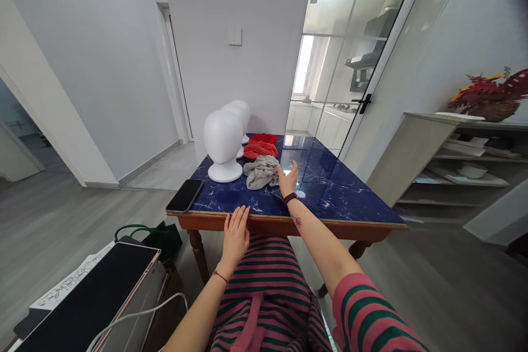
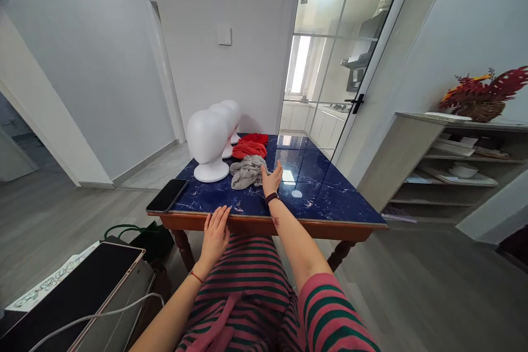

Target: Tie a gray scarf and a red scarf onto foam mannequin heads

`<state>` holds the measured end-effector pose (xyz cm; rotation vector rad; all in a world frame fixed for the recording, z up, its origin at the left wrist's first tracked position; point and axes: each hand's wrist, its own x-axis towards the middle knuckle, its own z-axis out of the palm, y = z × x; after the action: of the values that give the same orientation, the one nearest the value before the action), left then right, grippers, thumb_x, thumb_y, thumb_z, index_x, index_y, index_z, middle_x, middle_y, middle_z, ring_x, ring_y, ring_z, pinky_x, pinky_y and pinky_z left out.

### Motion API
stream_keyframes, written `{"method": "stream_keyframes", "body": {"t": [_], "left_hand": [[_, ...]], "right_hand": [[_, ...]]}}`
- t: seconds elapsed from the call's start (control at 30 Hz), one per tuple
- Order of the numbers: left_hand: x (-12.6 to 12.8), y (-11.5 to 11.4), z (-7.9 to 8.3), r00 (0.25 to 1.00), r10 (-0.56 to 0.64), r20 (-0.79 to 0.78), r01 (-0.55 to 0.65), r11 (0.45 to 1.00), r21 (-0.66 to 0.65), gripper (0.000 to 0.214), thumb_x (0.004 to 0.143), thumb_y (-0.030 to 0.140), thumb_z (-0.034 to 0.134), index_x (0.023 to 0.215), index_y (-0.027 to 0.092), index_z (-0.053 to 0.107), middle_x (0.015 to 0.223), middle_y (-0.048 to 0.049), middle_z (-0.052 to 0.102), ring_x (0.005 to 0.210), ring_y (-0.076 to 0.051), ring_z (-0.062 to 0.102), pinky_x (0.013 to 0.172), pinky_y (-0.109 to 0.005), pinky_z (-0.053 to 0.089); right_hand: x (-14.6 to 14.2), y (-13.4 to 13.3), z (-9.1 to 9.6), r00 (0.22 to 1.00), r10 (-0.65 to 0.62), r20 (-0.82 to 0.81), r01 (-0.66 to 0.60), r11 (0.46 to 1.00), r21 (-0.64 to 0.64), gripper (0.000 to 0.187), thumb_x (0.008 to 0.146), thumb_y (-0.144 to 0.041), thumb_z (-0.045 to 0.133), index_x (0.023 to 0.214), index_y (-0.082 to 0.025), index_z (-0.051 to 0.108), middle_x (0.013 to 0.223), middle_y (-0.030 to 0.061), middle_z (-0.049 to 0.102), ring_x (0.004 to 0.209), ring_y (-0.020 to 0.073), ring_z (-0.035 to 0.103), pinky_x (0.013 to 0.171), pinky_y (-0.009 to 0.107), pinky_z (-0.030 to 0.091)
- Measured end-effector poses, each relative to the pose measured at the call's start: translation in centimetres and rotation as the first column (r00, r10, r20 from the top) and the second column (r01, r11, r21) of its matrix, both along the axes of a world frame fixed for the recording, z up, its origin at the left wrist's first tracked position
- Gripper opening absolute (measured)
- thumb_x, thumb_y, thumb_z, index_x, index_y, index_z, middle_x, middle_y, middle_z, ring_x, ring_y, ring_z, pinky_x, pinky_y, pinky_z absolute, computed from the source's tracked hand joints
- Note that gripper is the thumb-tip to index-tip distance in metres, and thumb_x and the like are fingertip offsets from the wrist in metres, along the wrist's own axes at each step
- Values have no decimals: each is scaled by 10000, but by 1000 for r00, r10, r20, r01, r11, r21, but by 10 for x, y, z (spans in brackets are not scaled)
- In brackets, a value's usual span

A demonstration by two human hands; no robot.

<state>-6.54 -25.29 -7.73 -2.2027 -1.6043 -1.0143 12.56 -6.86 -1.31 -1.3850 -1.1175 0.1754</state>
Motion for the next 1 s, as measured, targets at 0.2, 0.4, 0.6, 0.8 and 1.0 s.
{"method": "stream_keyframes", "body": {"t": [0.2,0.4,0.6,0.8,1.0], "left_hand": [[-1,0,1,1000,0,1,0,1000,-2,623,814,33,355,1412,203,318,1427,-61,422,1350,-202,317,1128,-433,204],[-5,-5,9,999,-33,-15,32,997,-69,642,806,38,350,1424,200,293,1440,-58,405,1362,-200,298,1133,-434,205],[-15,-8,20,993,-108,-58,95,978,-184,654,803,65,350,1438,194,257,1481,-55,337,1381,-203,255,1132,-433,215],[-17,-9,25,988,-123,-98,99,970,-222,742,728,35,383,1443,171,238,1502,-61,293,1399,-214,206,1135,-435,208],[-14,-10,22,989,-95,-115,72,979,-190,761,706,24,398,1438,168,248,1491,-69,315,1393,-217,222,1129,-430,222]], "right_hand": [[2,6,-7,962,222,-156,-240,965,-105,435,706,-514,566,954,-156,553,724,39,614,633,182,563,651,295,418],[8,1,-6,920,223,-323,-261,962,-78,308,686,-483,551,789,-194,520,546,-41,497,529,137,461,550,248,344],[15,-37,-3,768,363,-527,-436,900,-16,308,644,-482,592,700,-195,499,485,-80,390,421,75,312,432,218,235],[23,-98,-2,627,489,-606,-560,824,86,330,591,-455,678,714,-181,542,519,-79,373,434,54,290,416,207,218],[15,-118,-5,617,506,-603,-546,827,136,338,617,-459,690,759,-180,565,567,-67,403,485,61,342,464,206,310]]}}
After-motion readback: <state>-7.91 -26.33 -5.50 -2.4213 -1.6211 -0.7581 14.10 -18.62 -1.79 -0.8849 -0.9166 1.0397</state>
